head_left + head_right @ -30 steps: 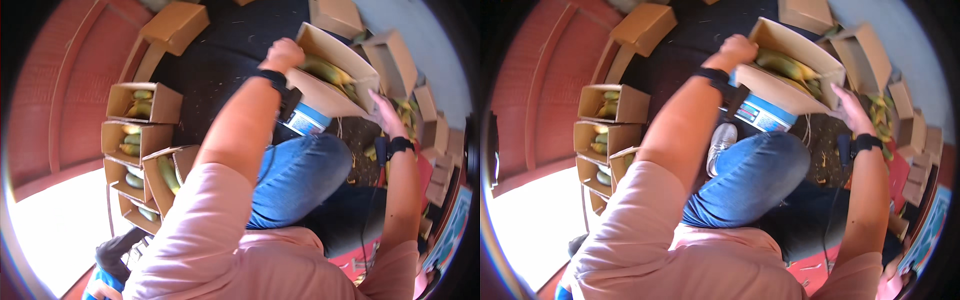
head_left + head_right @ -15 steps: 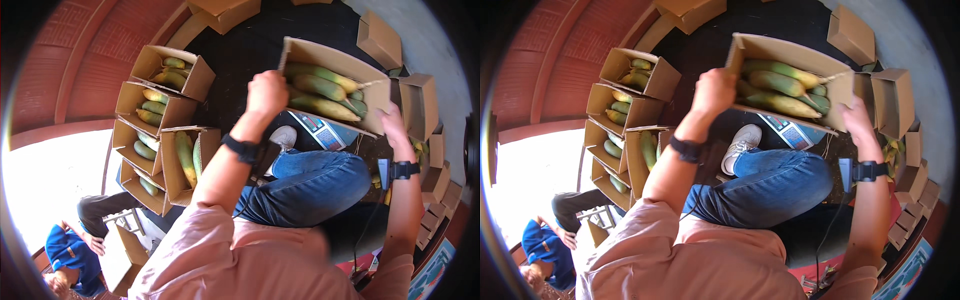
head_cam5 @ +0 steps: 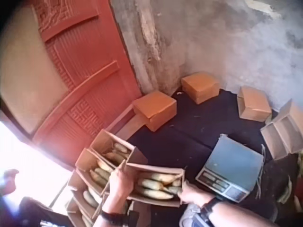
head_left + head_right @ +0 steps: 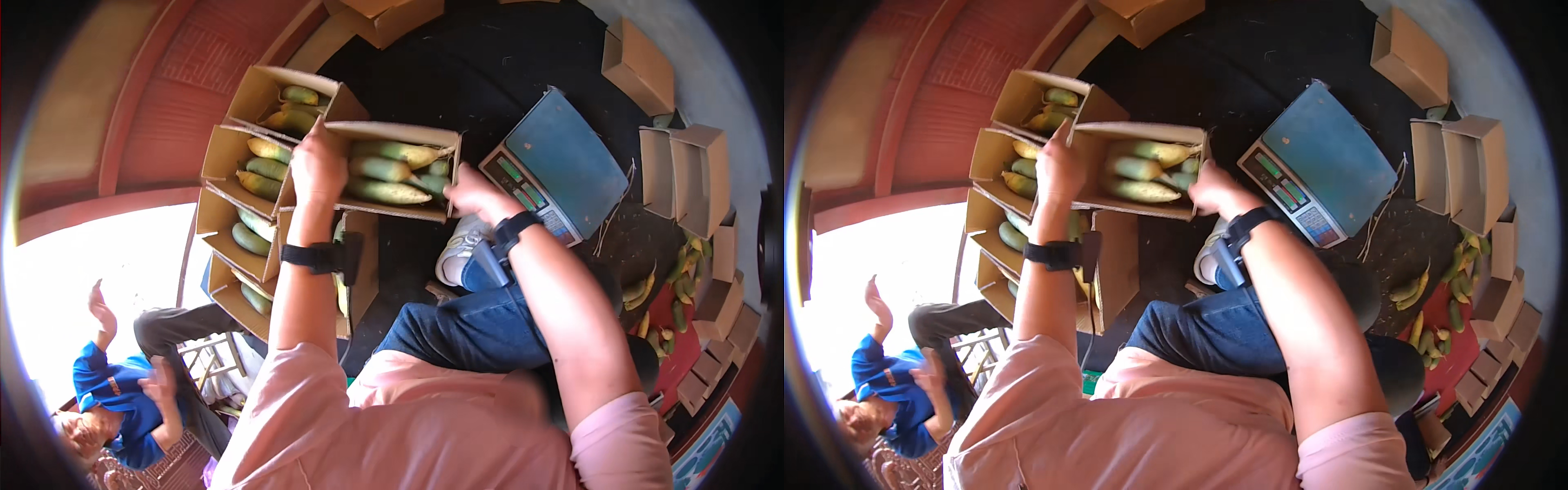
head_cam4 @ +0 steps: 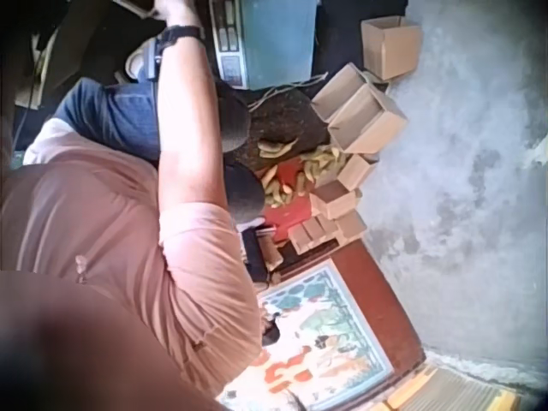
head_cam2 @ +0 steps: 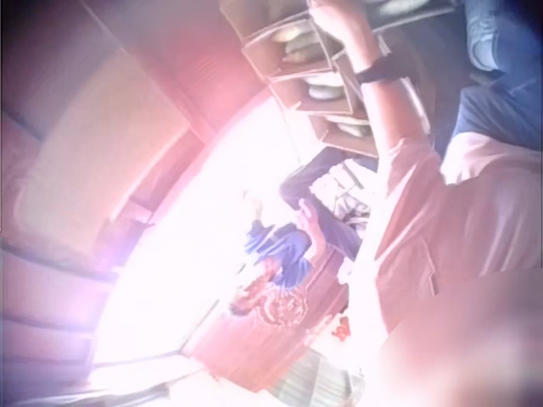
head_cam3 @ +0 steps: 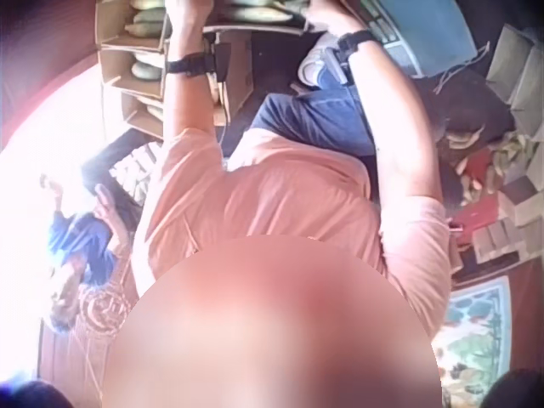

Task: The person picks up green vegetables from a pile on the floor and places them into a cardboard box resting on a digital scale. After filling the box, the person moves it aside and repeats the process with a new empty box. The task involves repetitive picking, weighing, and packing of the produce.

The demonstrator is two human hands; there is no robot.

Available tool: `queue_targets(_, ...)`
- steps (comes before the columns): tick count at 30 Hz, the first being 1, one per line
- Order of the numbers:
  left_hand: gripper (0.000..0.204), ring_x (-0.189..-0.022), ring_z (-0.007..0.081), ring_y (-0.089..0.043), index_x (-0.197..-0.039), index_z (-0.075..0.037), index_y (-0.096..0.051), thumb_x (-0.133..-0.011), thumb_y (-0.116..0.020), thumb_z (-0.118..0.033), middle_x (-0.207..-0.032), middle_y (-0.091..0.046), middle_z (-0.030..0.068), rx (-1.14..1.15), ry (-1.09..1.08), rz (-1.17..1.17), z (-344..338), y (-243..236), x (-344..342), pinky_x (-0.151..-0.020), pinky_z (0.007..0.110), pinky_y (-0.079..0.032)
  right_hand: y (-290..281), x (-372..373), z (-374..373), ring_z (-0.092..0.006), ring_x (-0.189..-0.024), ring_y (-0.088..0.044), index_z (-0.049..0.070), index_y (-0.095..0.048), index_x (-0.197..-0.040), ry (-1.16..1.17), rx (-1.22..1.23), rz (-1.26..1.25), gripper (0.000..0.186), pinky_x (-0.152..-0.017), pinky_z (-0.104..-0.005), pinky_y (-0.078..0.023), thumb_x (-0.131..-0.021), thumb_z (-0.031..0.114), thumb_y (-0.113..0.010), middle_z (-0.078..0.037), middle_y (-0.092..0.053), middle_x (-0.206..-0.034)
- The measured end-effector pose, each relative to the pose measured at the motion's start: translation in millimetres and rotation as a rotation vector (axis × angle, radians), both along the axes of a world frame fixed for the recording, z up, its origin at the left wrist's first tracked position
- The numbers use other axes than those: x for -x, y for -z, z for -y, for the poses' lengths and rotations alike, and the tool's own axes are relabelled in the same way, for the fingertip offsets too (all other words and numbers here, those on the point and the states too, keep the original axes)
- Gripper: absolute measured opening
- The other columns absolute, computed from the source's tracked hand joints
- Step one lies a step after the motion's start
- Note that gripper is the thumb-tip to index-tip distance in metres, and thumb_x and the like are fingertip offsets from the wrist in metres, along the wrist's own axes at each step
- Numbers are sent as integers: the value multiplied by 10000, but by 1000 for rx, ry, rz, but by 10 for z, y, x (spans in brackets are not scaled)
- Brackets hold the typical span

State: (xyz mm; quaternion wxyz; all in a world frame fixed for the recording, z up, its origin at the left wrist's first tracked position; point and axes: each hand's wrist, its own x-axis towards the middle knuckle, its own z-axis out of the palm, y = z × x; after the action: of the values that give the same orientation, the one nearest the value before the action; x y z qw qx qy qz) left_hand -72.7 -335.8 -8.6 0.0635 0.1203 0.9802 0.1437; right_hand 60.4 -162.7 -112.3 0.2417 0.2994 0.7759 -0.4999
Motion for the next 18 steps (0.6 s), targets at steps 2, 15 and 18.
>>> queue_targets(2,396,-1170,306,-465,-1186,5,-483,-820,-546,-133,-1262,-484,190,-190,337,-255,-348,270,-4,-982,378,-378,-254,2,-33,-259,-962,-591,-50,-438,-1185,-187,62,124,440,-763,-358,-500,-821,159,-570,-220,-571,-1071)
queue_targets(15,819,-1142,255,-484,-1255,-86,-504,-661,-666,-628,-1259,-512,125,1348,777,1170,-2479,853,-91,-911,446,-400,-2182,-2293,-1903,-189,-989,-581,-14,-534,-1149,386,-400,-695,268,-874,-295,-435,-898,68,-487,-125,-562,-1166)
queue_targets(18,773,-1057,206,-536,-1250,-128,-501,-667,-681,-603,-1174,-564,73,1768,880,983,-2702,1422,-153,-856,421,-428,-2540,-3035,-1984,-259,-1048,-553,-48,-427,-1248,454,-655,-526,370,-916,-348,-417,-929,139,-433,-186,-553,-1166)
